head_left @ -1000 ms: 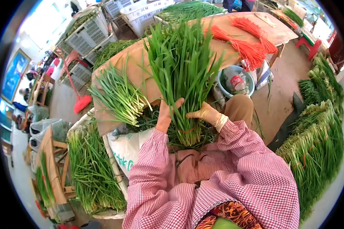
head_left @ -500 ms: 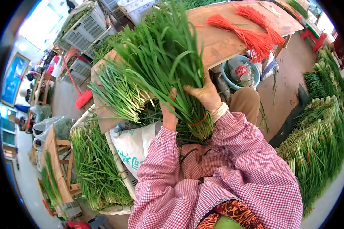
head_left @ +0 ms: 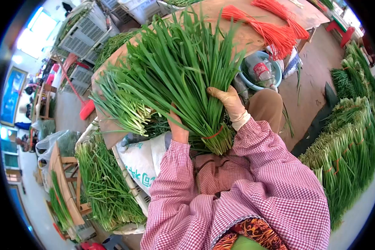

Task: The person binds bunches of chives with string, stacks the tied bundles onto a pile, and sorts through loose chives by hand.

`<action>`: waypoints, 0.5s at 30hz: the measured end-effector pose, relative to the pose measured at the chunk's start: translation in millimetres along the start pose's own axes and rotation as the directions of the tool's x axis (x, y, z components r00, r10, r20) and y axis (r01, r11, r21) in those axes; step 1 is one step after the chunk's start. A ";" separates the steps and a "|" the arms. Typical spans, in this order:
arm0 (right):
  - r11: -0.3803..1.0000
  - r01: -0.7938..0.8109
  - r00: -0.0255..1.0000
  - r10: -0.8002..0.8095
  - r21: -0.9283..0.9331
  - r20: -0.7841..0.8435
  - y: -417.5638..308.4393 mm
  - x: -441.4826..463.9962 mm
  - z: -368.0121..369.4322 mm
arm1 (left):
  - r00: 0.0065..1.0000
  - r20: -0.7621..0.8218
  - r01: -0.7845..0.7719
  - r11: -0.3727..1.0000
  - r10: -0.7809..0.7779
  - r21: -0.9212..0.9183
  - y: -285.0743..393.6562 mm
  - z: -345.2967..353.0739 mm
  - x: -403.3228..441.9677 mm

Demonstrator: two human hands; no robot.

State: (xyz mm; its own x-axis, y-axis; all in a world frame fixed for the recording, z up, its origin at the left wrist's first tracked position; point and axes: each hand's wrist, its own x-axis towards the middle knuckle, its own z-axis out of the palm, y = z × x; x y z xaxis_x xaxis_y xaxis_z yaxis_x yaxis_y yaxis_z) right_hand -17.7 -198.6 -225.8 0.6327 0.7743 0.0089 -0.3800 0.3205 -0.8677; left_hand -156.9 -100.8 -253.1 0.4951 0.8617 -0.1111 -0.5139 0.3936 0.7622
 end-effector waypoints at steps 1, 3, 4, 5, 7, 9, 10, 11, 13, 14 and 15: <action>1.000 -0.014 1.000 0.014 0.011 -0.007 -3.2 -1.5 2.3 | 1.000 -0.004 0.006 1.000 -0.006 -0.004 -1.3 1.0 -0.1; 0.997 -0.058 0.998 0.057 0.059 0.015 -7.8 -4.3 2.9 | 1.000 -0.016 0.017 1.000 -0.017 -0.011 -2.1 4.6 -0.9; 0.996 -0.070 0.998 0.069 0.062 0.008 -7.7 -5.2 2.9 | 1.000 0.001 0.026 1.000 -0.026 0.017 -2.8 2.3 -0.8; 0.994 -0.082 0.997 0.082 0.065 0.003 -7.2 -6.1 2.7 | 0.999 0.011 0.036 0.999 -0.036 0.012 -2.7 1.6 -0.3; 0.994 -0.078 0.997 0.077 0.075 0.016 -6.2 -5.9 0.7 | 0.998 0.027 0.054 0.999 -0.054 0.003 -3.7 0.5 0.4; 0.995 -0.067 0.998 0.066 0.071 0.019 -3.5 -5.7 0.4 | 0.998 0.002 0.068 0.997 -0.068 -0.033 -4.6 1.0 -0.2; 0.995 -0.067 0.997 0.065 0.074 0.029 -3.5 -6.3 1.5 | 0.997 -0.009 0.071 0.996 -0.072 -0.051 -4.1 1.7 -0.5; 0.995 -0.066 0.997 0.063 0.076 0.039 -5.3 -7.1 3.0 | 0.998 -0.007 0.058 0.997 -0.058 -0.052 -3.3 2.9 -2.2; 0.995 -0.067 0.997 0.064 0.070 0.043 -7.2 -8.1 4.6 | 1.000 0.000 0.031 0.998 -0.031 -0.056 -2.5 6.1 -4.7; 0.996 -0.070 0.997 0.068 0.062 0.036 -7.4 -8.4 5.0 | 0.999 0.029 0.036 0.995 -0.033 -0.094 -4.9 2.3 -2.9; 0.996 -0.072 0.997 0.071 0.055 0.029 -7.8 -8.8 5.3 | 0.998 0.037 0.045 0.995 -0.042 -0.084 -4.5 1.2 -2.9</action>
State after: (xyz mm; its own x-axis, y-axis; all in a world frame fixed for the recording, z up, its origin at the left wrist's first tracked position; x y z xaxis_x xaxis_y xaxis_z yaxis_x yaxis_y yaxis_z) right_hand -23.9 -205.0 -216.5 0.5844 0.8106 -0.0381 -0.4613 0.2932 -0.8374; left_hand -155.2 -105.5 -255.5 0.5423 0.8316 -0.1195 -0.5480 0.4579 0.7000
